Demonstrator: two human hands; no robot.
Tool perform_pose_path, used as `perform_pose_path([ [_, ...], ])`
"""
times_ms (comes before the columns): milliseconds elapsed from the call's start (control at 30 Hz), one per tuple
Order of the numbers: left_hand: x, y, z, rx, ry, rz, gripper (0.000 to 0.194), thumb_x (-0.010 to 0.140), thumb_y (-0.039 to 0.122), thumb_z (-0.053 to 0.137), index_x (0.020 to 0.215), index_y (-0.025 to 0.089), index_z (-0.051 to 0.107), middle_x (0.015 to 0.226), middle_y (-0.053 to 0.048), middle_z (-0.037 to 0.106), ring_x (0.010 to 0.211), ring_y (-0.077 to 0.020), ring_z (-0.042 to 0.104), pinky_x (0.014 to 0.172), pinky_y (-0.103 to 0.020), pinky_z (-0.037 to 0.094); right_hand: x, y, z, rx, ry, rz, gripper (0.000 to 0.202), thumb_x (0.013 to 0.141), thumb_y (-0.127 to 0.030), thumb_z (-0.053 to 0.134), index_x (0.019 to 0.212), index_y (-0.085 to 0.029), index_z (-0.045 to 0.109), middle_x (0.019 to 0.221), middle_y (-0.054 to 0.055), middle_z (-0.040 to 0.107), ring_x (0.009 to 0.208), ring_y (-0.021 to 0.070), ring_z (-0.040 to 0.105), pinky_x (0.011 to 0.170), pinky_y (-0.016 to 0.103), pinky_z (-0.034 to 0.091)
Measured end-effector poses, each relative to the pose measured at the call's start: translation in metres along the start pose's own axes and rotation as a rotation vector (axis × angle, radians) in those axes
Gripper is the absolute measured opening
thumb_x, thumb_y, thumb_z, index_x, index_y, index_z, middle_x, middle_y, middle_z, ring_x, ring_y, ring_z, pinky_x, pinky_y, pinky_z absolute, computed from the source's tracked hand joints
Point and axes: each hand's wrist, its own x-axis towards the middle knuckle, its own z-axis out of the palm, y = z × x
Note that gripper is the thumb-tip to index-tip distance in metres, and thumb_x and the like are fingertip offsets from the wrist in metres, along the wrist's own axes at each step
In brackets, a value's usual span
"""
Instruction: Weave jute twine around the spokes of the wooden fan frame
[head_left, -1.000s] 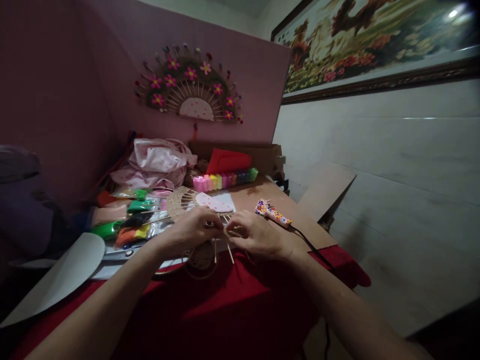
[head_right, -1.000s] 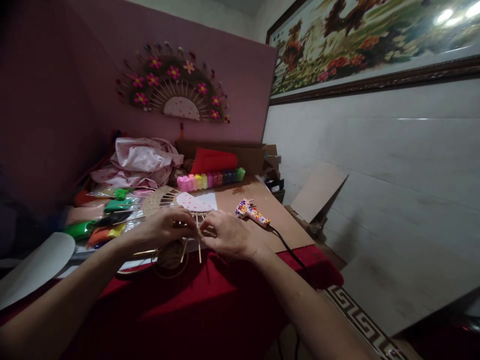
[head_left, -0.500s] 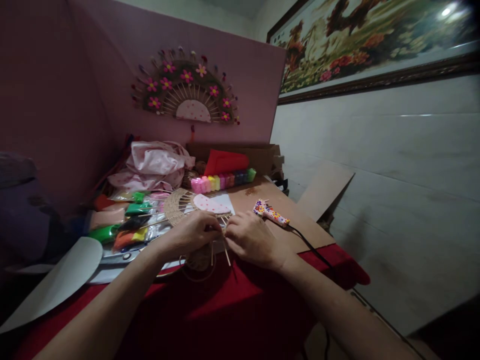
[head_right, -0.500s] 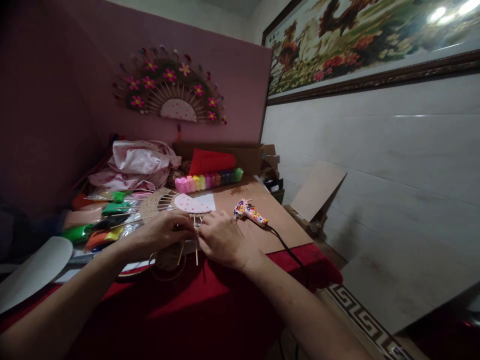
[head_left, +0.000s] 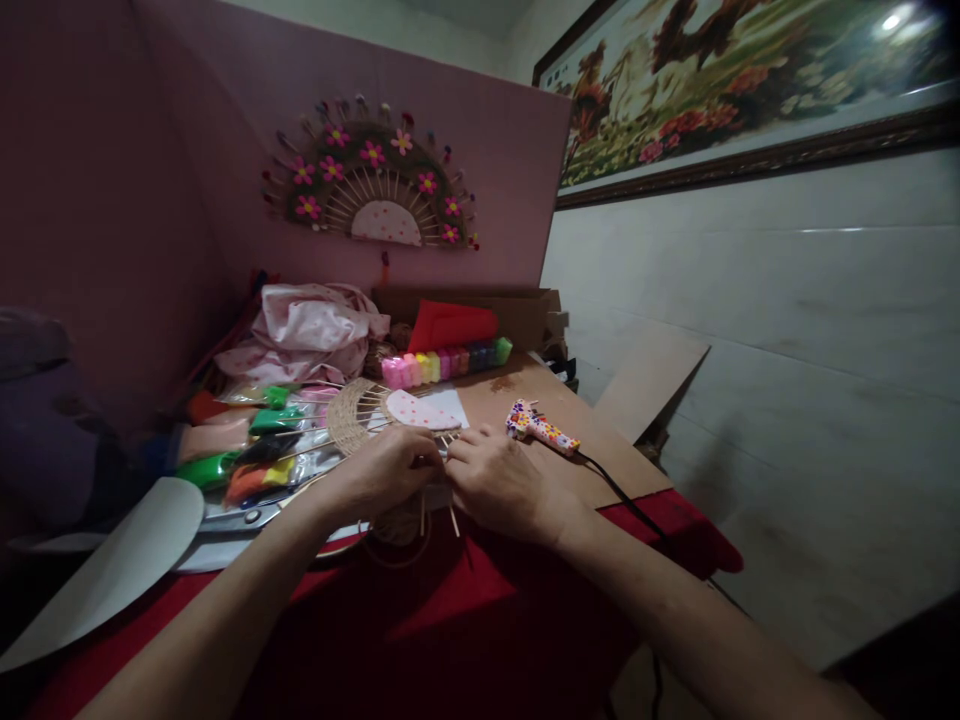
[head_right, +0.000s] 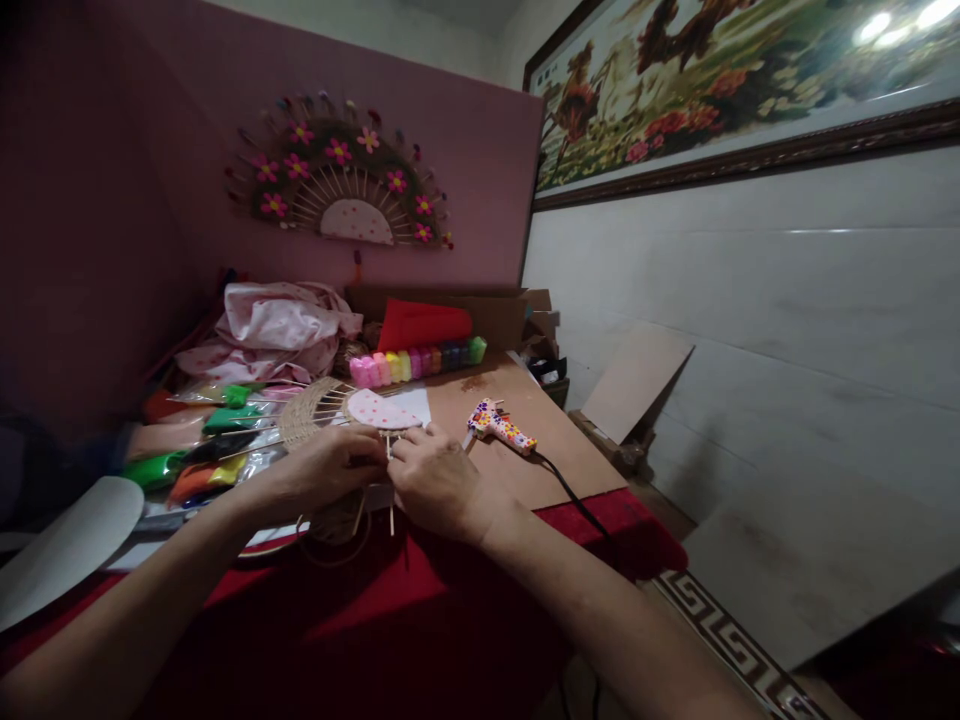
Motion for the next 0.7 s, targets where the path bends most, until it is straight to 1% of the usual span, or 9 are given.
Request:
perform_pose_path([
  [133,-0.0007,0.0006,0.0009,0.021,-0.015,-0.006,0.018,0.078,0.02,0.051,0.078,0.019,0.069,0.076,-0.003,0.064,0.07,-0.0136,0.054,0.068,-0.025,0.04,-0.0004,0.0061,0.0002,0.083,-0.026,0.017,0.01,0.077,-0.021,0.054,0.082,-0.014,0.059,0.087,0.007,0.061,0.083,0.0188,0.049,0.07,0.031,0.033],
  [300,-0.0029,0.0035,-0.001,0.031,-0.026,0.014,0.018,0.078,0.019,0.05,0.079,0.019,0.069,0.079,-0.003,0.062,0.071,-0.0125,0.053,0.069,-0.024,0.04,-0.0001,0.0109,-0.0002,0.15,-0.031,0.029,0.005,0.076,-0.017,0.053,0.078,-0.015,0.058,0.082,0.004,0.06,0.079,0.0161,0.049,0.067,0.028,0.033],
  [500,-0.0031,0.0042,-0.0014,0.064,-0.016,-0.02,0.019,0.076,0.017,0.05,0.077,0.018,0.069,0.075,-0.003,0.062,0.07,-0.013,0.053,0.069,-0.025,0.04,-0.0016,0.0077,-0.0015,0.086,-0.017,0.007,0.008,0.077,-0.018,0.051,0.081,-0.015,0.057,0.084,0.006,0.059,0.08,0.0173,0.048,0.067,0.029,0.032],
  [700,-0.0036,0.0024,0.0009,0.087,-0.003,-0.023,0.019,0.074,0.016,0.051,0.079,0.018,0.069,0.075,-0.003,0.063,0.069,-0.0127,0.052,0.066,-0.025,0.039,-0.0007,0.0018,0.0036,-0.009,0.008,-0.003,0.011,0.079,-0.02,0.051,0.082,-0.013,0.058,0.083,0.008,0.06,0.08,0.0191,0.048,0.067,0.032,0.031],
])
